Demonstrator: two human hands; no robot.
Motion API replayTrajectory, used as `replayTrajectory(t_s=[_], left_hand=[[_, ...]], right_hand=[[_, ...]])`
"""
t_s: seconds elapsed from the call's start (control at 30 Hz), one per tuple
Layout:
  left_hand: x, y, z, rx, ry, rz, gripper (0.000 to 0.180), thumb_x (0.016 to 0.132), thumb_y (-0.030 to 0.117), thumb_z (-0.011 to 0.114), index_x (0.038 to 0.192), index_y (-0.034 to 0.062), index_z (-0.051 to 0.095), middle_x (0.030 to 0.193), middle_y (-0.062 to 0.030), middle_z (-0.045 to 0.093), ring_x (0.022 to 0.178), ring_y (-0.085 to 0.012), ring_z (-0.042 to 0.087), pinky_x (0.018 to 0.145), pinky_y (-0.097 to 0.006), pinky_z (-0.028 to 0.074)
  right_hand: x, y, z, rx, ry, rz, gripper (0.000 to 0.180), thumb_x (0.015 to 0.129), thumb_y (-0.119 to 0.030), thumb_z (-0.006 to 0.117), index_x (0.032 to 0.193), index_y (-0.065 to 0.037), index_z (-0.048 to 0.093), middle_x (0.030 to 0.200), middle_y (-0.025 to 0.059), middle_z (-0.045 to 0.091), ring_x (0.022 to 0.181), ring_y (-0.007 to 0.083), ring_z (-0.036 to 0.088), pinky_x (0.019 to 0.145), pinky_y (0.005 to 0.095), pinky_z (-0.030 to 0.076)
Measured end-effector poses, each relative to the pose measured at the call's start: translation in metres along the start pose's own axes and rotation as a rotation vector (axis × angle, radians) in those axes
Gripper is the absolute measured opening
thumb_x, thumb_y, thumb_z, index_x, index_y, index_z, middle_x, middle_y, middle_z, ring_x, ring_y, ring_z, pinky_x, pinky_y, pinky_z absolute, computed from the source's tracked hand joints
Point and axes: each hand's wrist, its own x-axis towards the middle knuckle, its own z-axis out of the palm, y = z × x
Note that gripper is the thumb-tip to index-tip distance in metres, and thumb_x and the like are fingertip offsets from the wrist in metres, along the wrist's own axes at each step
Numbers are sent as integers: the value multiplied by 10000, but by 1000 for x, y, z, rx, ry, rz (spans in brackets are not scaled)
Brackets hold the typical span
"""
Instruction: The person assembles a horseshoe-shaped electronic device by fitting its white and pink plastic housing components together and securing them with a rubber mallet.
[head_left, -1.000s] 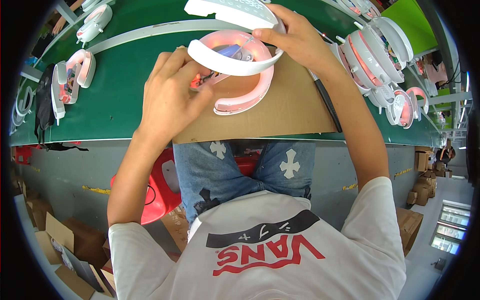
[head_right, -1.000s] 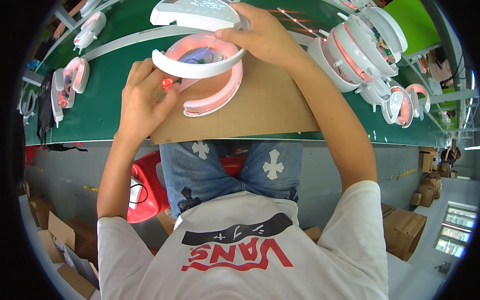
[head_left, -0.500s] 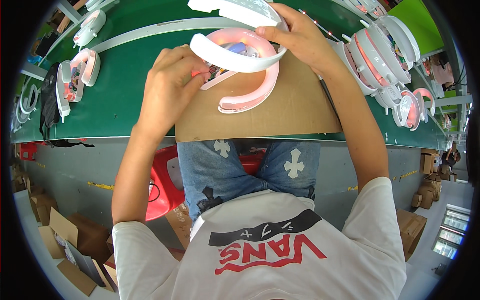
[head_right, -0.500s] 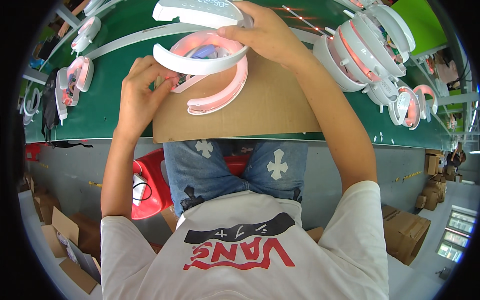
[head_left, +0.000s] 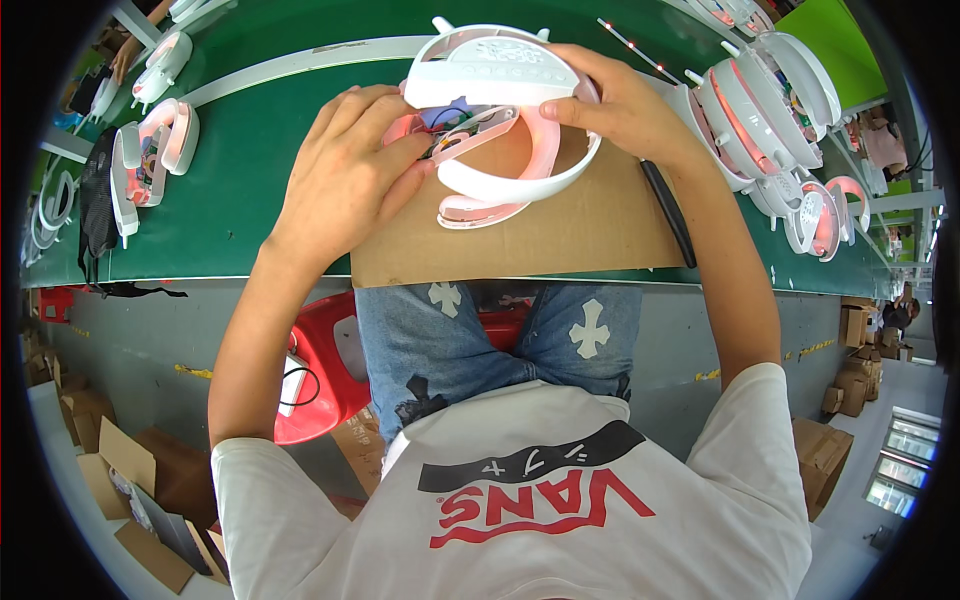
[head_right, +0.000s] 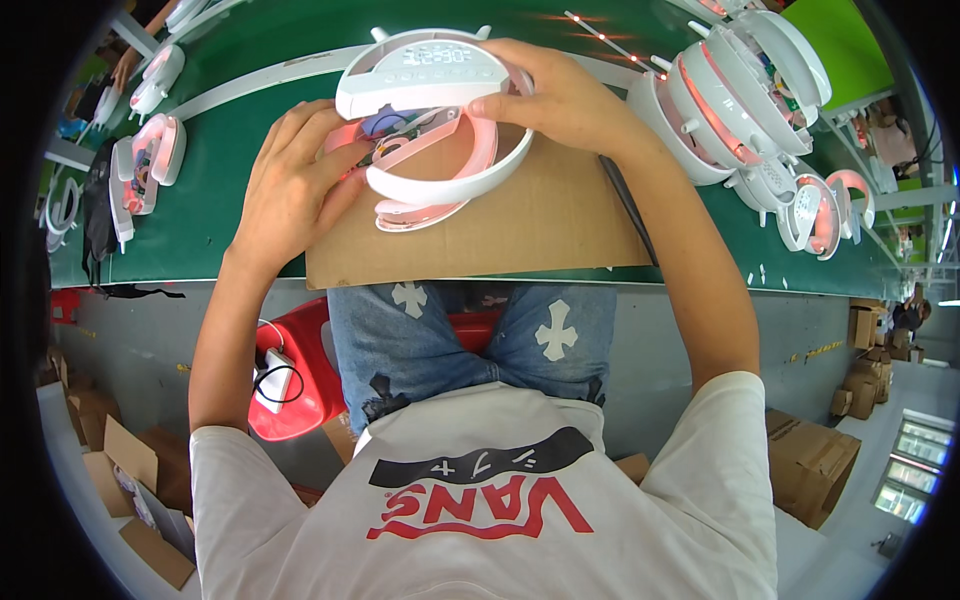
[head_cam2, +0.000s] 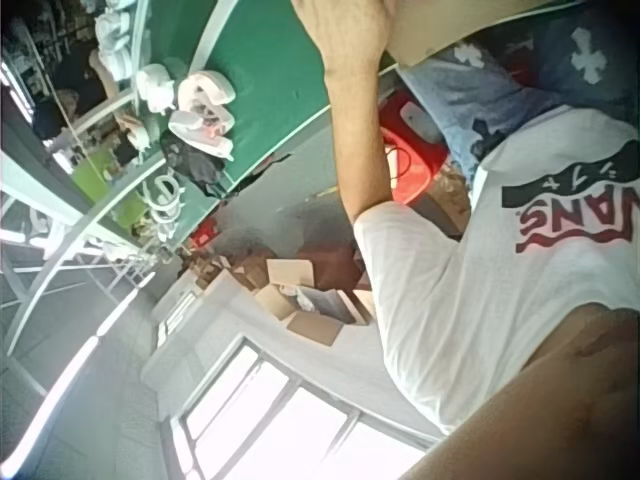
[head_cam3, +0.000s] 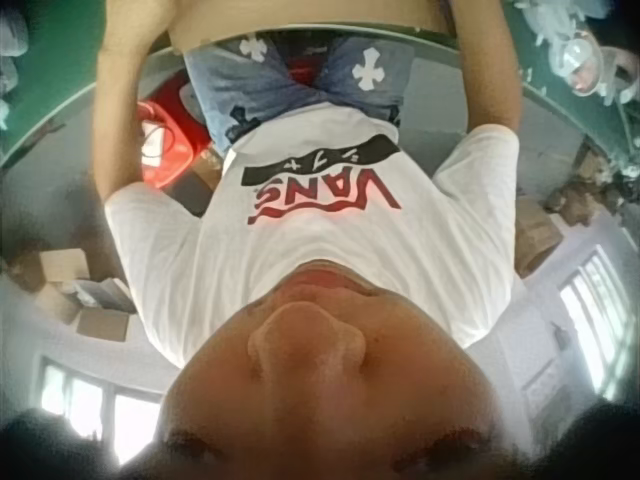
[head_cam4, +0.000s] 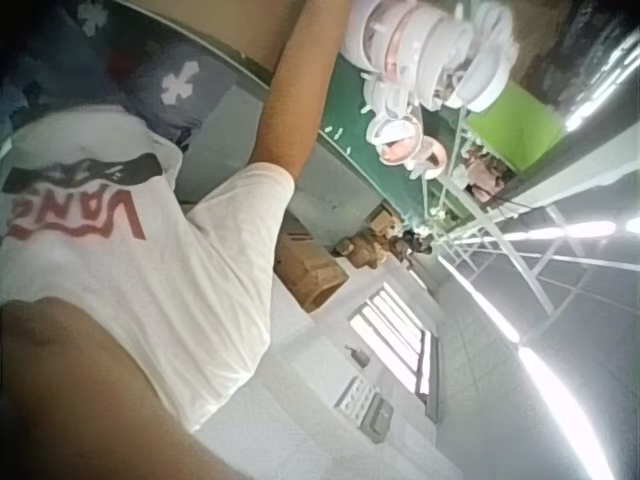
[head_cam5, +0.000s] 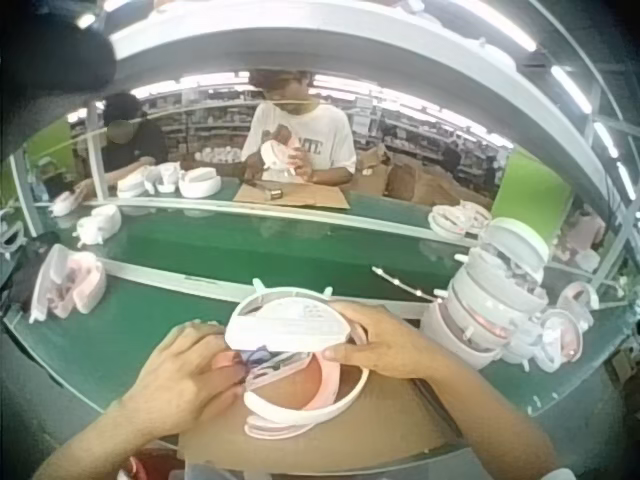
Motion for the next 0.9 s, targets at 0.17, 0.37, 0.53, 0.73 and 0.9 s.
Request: replayTrajectory(t_s=[0.17,0.37,0.53,0.73,0.9], left_hand=[[-14,1,17,-233,83,-100,354,754,32,722,1106,5,709,1273,-178,578,1251,-394,507,1030,-469,441],[-16,-1,13,-196,43,-95,372,773,87,756,1134,18,705,1275,-154,569,1272,-399,512,1032,-475,468],[-13,-2,12,-246,99,-103,363,753,86,772,1106,24,719,1234,-125,616,1236,-373,557,1006,-468,492],[1,1,15,-166,136,-23,366,705,36,750,1071,25,734,1207,-120,661,1208,-370,582,971,-452,502],[19,1,18,-298,45,38,316,694,44,755,1009,36,745,1133,-91,685,1124,-333,618,915,-430,522]], right_hand=[[3,6,12,7,-48,-11,551,957,-267,679,1428,-41,502,1317,96,590,1219,179,524,1052,318,407],[-1,-1,16,186,-78,51,589,978,-323,643,1472,-62,457,1338,93,578,1238,194,511,1064,323,396],[-7,0,18,168,-24,137,602,989,-367,623,1480,-68,445,1345,90,573,1258,204,504,1066,332,396],[-7,9,23,244,28,135,584,1002,-370,605,1476,-67,447,1345,96,566,1259,201,505,1062,340,401],[-13,8,18,218,35,122,558,1004,-339,622,1461,-61,463,1230,76,639,1128,161,578,970,320,457]])
